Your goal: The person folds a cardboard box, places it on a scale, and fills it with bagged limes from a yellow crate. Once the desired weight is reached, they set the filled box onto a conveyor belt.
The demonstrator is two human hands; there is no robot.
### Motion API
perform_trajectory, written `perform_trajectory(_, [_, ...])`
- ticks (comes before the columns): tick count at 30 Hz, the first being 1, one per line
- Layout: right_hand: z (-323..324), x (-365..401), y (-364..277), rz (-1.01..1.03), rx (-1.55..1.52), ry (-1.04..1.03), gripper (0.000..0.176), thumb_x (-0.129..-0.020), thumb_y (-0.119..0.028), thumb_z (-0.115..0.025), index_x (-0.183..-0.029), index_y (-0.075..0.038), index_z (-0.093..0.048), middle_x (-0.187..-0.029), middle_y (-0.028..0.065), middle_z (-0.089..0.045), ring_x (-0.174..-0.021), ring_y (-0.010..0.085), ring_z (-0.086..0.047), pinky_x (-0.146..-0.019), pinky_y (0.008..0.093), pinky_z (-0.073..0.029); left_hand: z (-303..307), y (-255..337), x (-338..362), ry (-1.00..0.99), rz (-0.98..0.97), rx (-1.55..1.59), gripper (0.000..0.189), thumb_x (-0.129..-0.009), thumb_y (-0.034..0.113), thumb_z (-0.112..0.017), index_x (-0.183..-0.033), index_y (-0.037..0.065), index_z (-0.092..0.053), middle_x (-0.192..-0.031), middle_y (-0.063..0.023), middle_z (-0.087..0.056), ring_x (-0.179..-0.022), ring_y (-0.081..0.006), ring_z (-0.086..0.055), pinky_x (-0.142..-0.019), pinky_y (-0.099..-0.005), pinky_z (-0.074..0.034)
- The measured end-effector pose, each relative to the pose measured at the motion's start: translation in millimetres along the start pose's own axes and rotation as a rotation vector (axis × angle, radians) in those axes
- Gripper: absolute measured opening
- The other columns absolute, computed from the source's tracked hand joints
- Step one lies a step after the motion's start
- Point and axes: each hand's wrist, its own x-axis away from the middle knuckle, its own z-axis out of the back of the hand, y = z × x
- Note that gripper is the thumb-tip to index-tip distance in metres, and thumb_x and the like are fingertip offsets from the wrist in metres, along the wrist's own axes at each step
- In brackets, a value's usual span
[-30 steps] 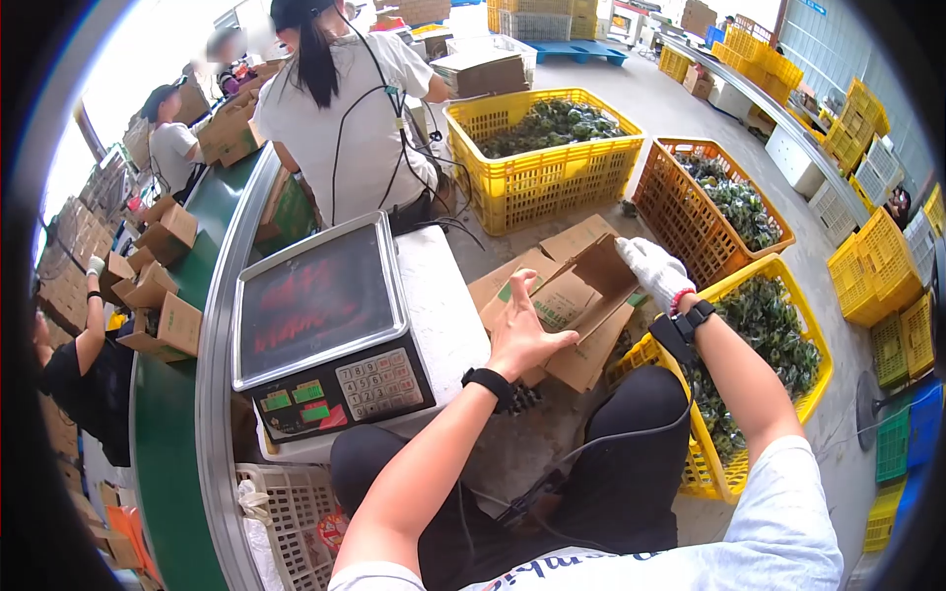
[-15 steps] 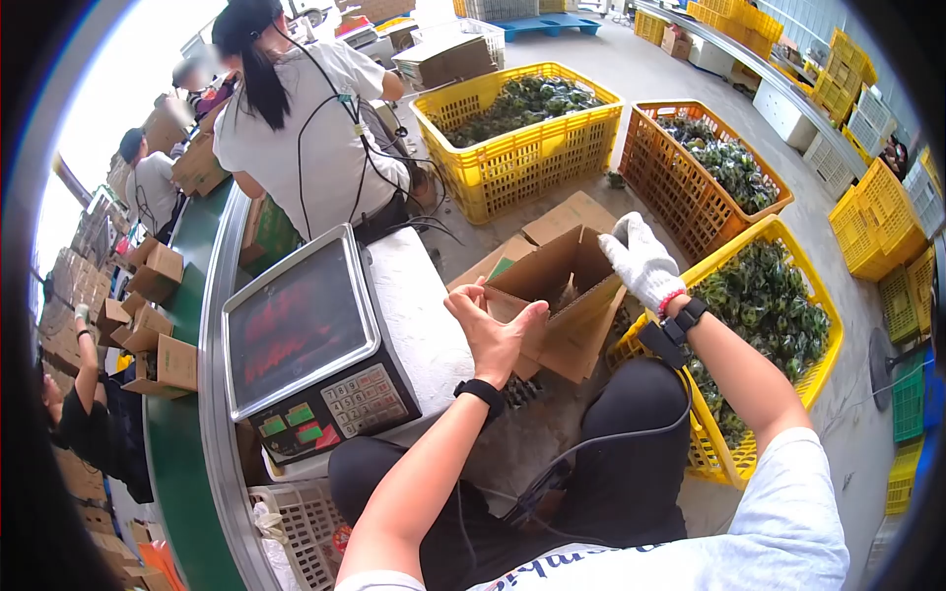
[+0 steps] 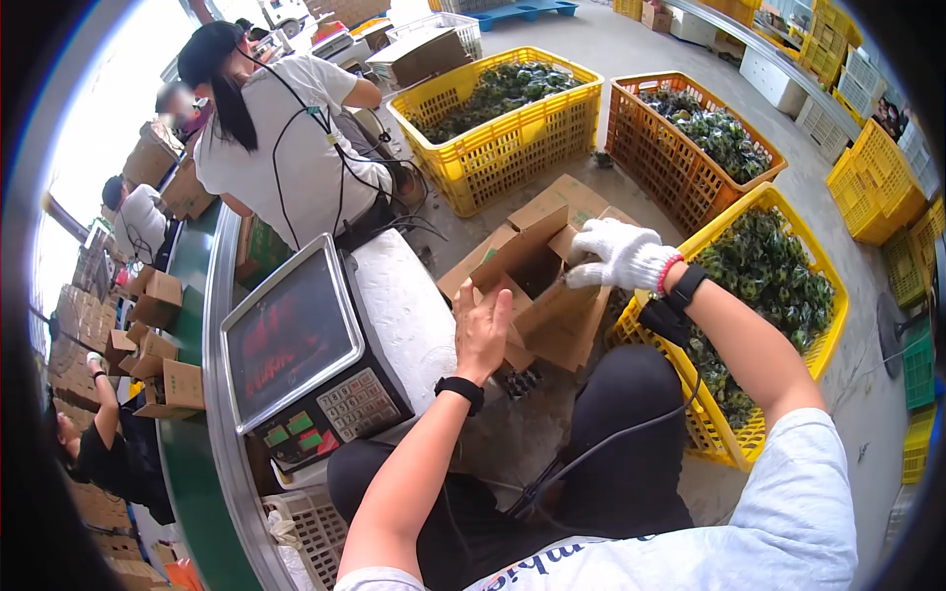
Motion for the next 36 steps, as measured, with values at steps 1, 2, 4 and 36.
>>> perform_trajectory(1, [-5,-6,-2,-0.099,0.003,0.006,0.053,-0.085,-0.057,-0.069,-0.11,-0.011,-0.069,-0.11,0.0152,-0.065,-0.109,0.0347,-0.063,-0.096,0.0421,-0.049,3,1,-2,-0.005,-0.04,0.034,0.07,-0.084,0.05,-0.078,-0.136,0.006,-0.059,-0.132,-0.0211,-0.052,-0.129,-0.0378,-0.046,-0.109,-0.047,-0.039])
perform_trajectory(2, [-10,-10,-4,-0.198,0.003,0.011,0.055,-0.082,-0.056,-0.073,-0.111,-0.01,-0.067,-0.108,0.0159,-0.065,-0.109,0.035,-0.063,-0.096,0.042,-0.049,4,4,1,-0.006,-0.043,0.031,0.07,-0.084,0.05,-0.078,-0.136,0.006,-0.059,-0.132,-0.0211,-0.052,-0.129,-0.0378,-0.046,-0.109,-0.047,-0.039])
perform_trajectory(4, [-14,-15,-10,-0.24,-0.079,0.058,0.061,-0.078,-0.055,-0.077,-0.115,-0.009,-0.064,-0.113,0.0167,-0.064,-0.112,0.0356,-0.061,-0.097,0.0431,-0.048,16,27,3,0.032,0.036,0.379,0.073,-0.086,0.05,-0.077,-0.137,0.004,-0.051,-0.126,-0.0178,-0.054,-0.127,-0.0356,-0.049,-0.11,-0.0449,-0.039])
perform_trajectory(36, [-64,5,49,0.173,-0.005,-0.042,0.054,-0.101,-0.031,-0.05,-0.153,-0.023,-0.038,-0.165,0.0184,-0.025,-0.14,0.0459,-0.042,-0.109,0.0479,-0.046,-22,44,-24,-0.245,-0.049,-0.179,0.134,-0.058,0.063,-0.087,-0.162,0.026,-0.011,-0.159,-0.0218,-0.02,-0.15,-0.0459,-0.012,-0.119,-0.0657,-0.014])
